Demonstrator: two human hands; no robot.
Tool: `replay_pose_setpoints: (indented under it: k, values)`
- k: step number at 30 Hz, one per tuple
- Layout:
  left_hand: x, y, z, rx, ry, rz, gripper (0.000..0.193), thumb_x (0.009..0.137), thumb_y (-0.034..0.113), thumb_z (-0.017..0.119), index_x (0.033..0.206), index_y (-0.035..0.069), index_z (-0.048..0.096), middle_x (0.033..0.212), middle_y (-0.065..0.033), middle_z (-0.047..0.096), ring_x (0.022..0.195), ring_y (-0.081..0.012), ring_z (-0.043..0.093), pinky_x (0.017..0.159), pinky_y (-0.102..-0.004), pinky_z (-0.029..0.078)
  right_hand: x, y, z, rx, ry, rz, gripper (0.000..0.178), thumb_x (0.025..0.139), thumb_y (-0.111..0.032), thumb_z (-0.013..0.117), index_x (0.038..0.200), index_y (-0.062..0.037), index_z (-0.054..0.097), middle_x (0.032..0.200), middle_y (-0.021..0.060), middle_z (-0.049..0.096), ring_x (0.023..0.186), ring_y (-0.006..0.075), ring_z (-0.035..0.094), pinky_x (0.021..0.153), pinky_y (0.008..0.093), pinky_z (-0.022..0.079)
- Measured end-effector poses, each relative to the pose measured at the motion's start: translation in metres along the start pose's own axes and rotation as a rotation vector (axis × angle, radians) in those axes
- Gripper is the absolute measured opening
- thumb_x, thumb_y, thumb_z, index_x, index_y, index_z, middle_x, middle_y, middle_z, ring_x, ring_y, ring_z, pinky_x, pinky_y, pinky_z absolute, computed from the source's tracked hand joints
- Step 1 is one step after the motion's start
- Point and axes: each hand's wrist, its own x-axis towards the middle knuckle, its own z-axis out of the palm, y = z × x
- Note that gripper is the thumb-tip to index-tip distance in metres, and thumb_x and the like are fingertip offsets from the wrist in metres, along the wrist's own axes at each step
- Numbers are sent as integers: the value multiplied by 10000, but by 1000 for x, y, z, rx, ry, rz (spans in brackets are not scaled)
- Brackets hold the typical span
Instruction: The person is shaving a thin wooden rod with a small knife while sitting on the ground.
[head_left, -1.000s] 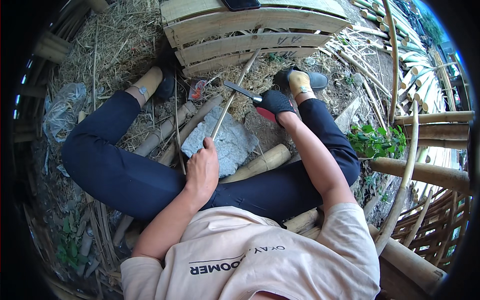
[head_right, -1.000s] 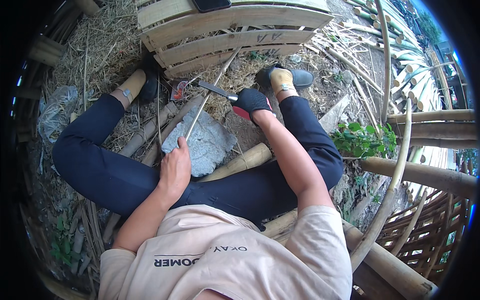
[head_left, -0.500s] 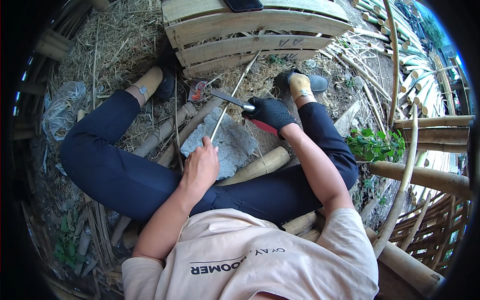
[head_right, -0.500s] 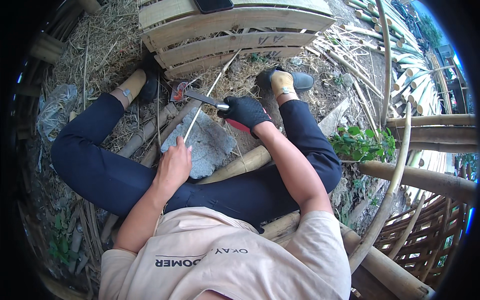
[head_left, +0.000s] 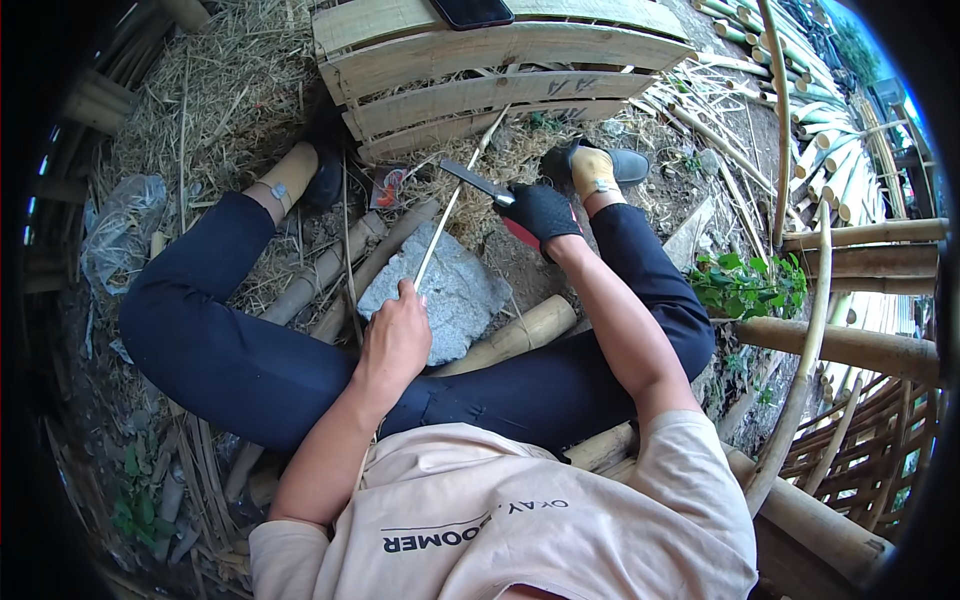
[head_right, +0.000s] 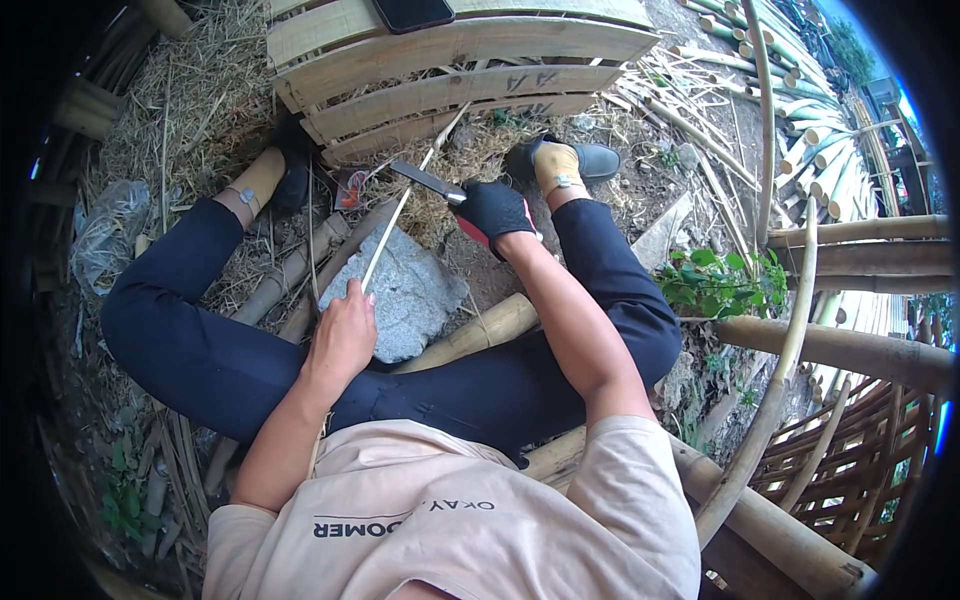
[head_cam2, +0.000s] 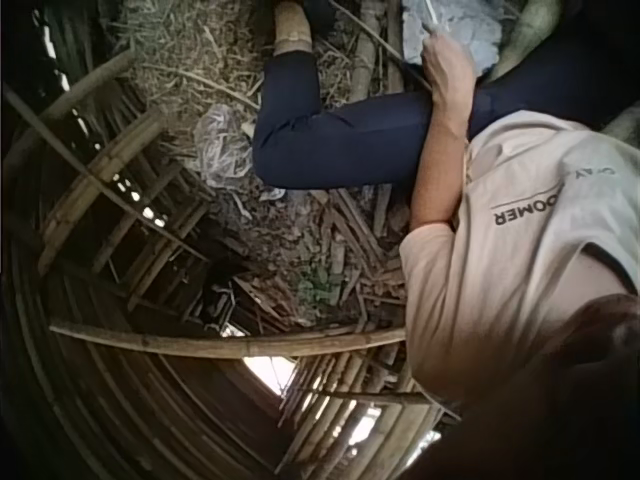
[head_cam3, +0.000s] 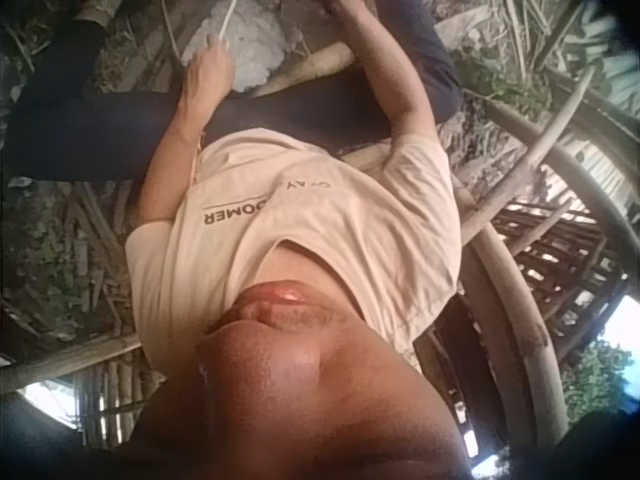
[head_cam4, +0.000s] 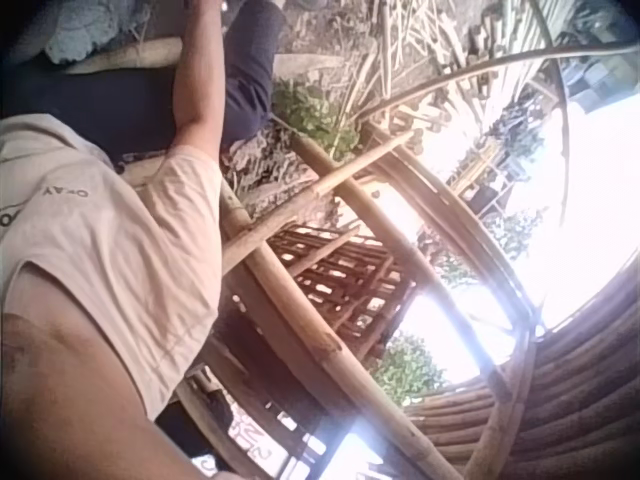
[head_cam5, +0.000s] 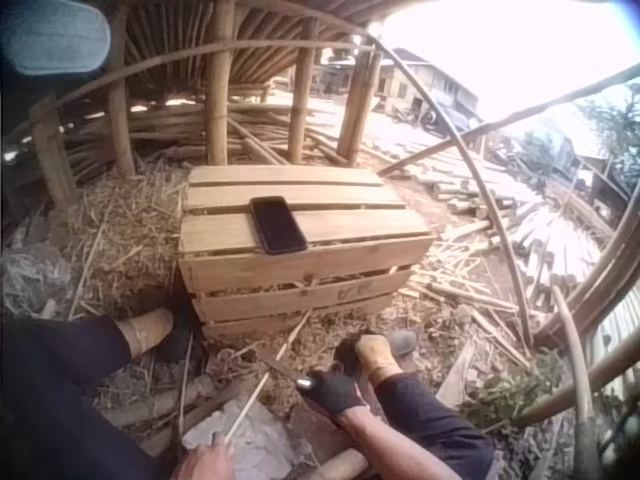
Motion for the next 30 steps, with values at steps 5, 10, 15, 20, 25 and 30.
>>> replay_pose_setpoints:
  k: [5, 10, 15, 20, 25, 30]
  values:
    - [-7, -3, -3, -59, -24, 0, 220, 1031, 151, 467, 1080, -61, 497, 760, -342, 645, 775, -513, 665, 712, -588, 538, -16, -16, -8, -29, -24, -254, 213, 849, -318, 662, 950, -140, 723, 813, 157, 721, 787, 371, 712, 730, 486, 558]
    - [-14, -2, -1, -40, -50, -8, 213, 1030, 142, 460, 1067, -61, 510, 763, -346, 642, 771, -523, 655, 710, -596, 526, 7, 24, 5, -88, 16, -20, 194, 834, -258, 640, 945, -146, 754, 843, 165, 731, 798, 371, 720, 741, 478, 568]
    - [-12, -11, 3, -113, 3, -20, 179, 1026, 123, 460, 1038, -46, 516, 744, -342, 617, 769, -534, 625, 697, -614, 477, 9, 5, -11, -79, 1, 17, 236, 868, -279, 614, 942, -106, 757, 893, 202, 728, 859, 394, 711, 801, 487, 560]
    - [-12, -7, 2, -128, -8, -20, 195, 1028, 135, 457, 1064, -48, 514, 769, -349, 620, 786, -533, 626, 720, -621, 477, -6, -23, -10, -12, -98, -213, 239, 834, -305, 646, 972, -139, 748, 883, 177, 733, 854, 368, 720, 794, 470, 566]
    - [-13, -6, 2, -68, -8, -9, 207, 1030, 141, 456, 1092, -49, 510, 787, -357, 623, 792, -531, 632, 721, -618, 485, -19, -46, -13, -38, -223, -390, 233, 809, -271, 651, 973, -135, 746, 877, 192, 727, 847, 381, 715, 792, 473, 564]
    - [-12, -5, 0, -38, -14, -15, 223, 1023, 117, 464, 1072, -91, 527, 776, -350, 645, 786, -505, 672, 704, -568, 548, -1, -31, -5, 7, -180, -117, 272, 850, -344, 629, 964, -137, 765, 931, 178, 737, 890, 372, 717, 826, 467, 567]
